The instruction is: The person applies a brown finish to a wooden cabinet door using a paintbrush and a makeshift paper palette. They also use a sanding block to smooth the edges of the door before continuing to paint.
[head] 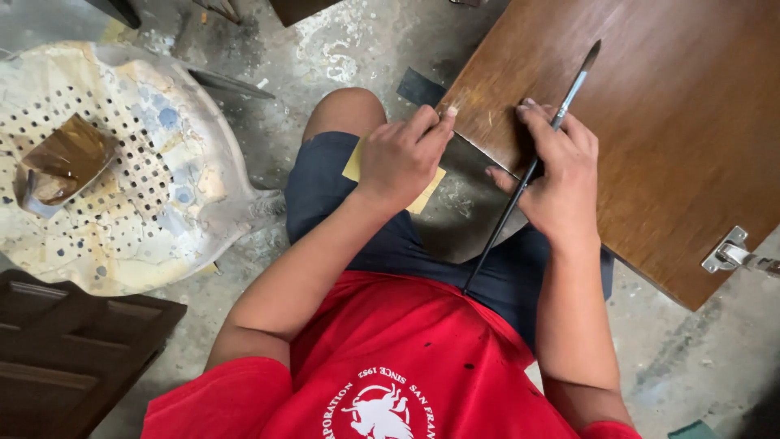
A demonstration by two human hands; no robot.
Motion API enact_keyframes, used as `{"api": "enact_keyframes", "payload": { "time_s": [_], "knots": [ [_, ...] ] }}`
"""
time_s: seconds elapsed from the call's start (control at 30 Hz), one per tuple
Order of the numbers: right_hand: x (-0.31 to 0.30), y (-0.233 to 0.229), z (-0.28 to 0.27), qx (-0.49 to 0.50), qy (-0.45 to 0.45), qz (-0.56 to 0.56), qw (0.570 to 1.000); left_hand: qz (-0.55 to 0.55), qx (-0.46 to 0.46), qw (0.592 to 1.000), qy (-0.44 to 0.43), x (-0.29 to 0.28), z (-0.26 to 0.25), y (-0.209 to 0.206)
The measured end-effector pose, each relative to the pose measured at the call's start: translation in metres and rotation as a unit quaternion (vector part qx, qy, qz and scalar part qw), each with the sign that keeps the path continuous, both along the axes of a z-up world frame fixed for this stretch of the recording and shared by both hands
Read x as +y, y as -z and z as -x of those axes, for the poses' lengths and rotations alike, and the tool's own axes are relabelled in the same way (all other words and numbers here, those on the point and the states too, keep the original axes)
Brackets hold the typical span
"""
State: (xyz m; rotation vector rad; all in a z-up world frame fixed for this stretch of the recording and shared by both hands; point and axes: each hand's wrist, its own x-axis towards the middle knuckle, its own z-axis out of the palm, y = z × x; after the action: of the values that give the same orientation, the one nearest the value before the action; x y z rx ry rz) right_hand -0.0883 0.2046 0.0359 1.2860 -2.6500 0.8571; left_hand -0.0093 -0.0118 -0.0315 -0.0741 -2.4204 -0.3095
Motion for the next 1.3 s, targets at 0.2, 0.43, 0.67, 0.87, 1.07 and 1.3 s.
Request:
{"api": "enact_keyframes", "payload": {
  "time_s": [0.2, 0.43, 0.67, 0.87, 1.07, 1.3],
  "knots": [
    [0.006, 0.003, 0.001, -0.007, 0.001, 0.002, 1.0, -0.193, -0.081, 0.972, 0.109, -0.021, 0.003, 0.004],
    [0.006, 0.004, 0.001, -0.006, 0.013, -0.021, 1.0, 0.134, -0.203, 0.952, 0.185, -0.05, 0.045, -0.064],
    [0.008, 0.005, 0.0, -0.007, 0.016, -0.011, 1.0, 0.322, -0.189, 0.886, 0.275, -0.046, 0.078, -0.063],
    [0.011, 0.009, 0.0, 0.007, 0.017, -0.011, 1.0, 0.339, -0.189, 0.869, 0.306, -0.052, 0.079, -0.06],
    [0.014, 0.01, -0.004, 0.003, 0.016, 0.006, 1.0, 0.27, -0.294, 0.868, 0.296, -0.06, 0.075, -0.072],
    [0.015, 0.015, -0.004, -0.002, 0.021, 0.007, 1.0, 0.351, -0.187, 0.866, 0.304, -0.049, 0.079, -0.053]
  ]
}}
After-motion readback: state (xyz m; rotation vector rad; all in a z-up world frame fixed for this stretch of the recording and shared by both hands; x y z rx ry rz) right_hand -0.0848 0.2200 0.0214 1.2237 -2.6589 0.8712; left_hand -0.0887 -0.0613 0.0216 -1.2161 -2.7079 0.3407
